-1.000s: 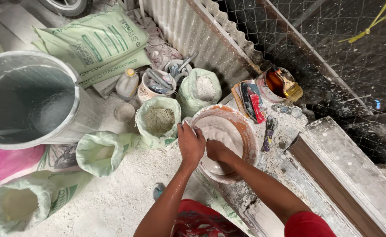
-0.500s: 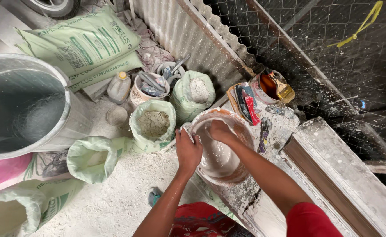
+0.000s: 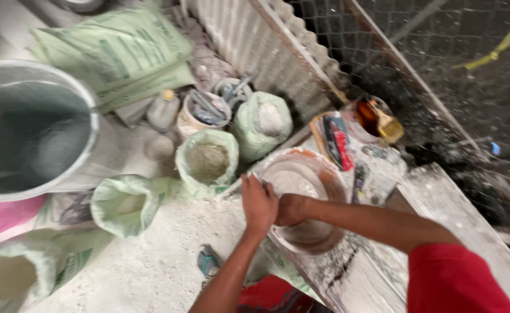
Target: The person lays a fiberglass mat over a rectangular mold, then uses a trowel to spread a white paste over the mat. They smooth the surface with their hands and continue applying more paste to ensure full coverage.
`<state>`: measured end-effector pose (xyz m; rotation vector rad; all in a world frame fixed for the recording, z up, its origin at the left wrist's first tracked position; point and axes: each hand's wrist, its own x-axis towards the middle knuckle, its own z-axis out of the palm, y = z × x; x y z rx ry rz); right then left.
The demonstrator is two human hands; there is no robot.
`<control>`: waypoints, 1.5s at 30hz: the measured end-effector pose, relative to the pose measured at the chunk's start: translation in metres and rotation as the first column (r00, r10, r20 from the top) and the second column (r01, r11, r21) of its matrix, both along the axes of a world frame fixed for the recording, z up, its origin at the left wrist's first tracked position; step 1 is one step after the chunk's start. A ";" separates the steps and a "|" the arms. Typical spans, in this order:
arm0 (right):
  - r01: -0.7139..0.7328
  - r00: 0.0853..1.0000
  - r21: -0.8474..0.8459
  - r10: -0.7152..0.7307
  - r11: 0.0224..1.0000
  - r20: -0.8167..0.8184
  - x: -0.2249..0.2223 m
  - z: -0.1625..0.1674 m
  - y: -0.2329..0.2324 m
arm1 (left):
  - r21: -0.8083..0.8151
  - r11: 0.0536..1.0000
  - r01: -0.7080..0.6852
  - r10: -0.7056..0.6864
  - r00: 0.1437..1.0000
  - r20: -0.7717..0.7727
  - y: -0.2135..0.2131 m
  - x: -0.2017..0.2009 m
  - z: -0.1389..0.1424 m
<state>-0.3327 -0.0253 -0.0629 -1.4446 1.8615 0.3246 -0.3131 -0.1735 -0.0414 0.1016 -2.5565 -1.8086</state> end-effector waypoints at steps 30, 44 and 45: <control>0.994 0.064 -0.080 -0.988 0.076 -0.144 -0.008 -0.003 -0.012 | -0.003 0.998 -0.057 0.057 0.998 -0.035 -0.004 -0.002 0.020; 0.597 0.796 0.182 -0.551 0.781 -0.250 -0.028 0.028 -0.005 | -0.005 0.999 -0.037 0.037 0.999 -0.022 -0.011 -0.001 0.035; 0.684 0.723 0.122 -0.649 0.719 -0.236 -0.026 0.025 -0.010 | -0.004 1.000 -0.030 0.030 0.999 -0.015 -0.011 -0.001 0.035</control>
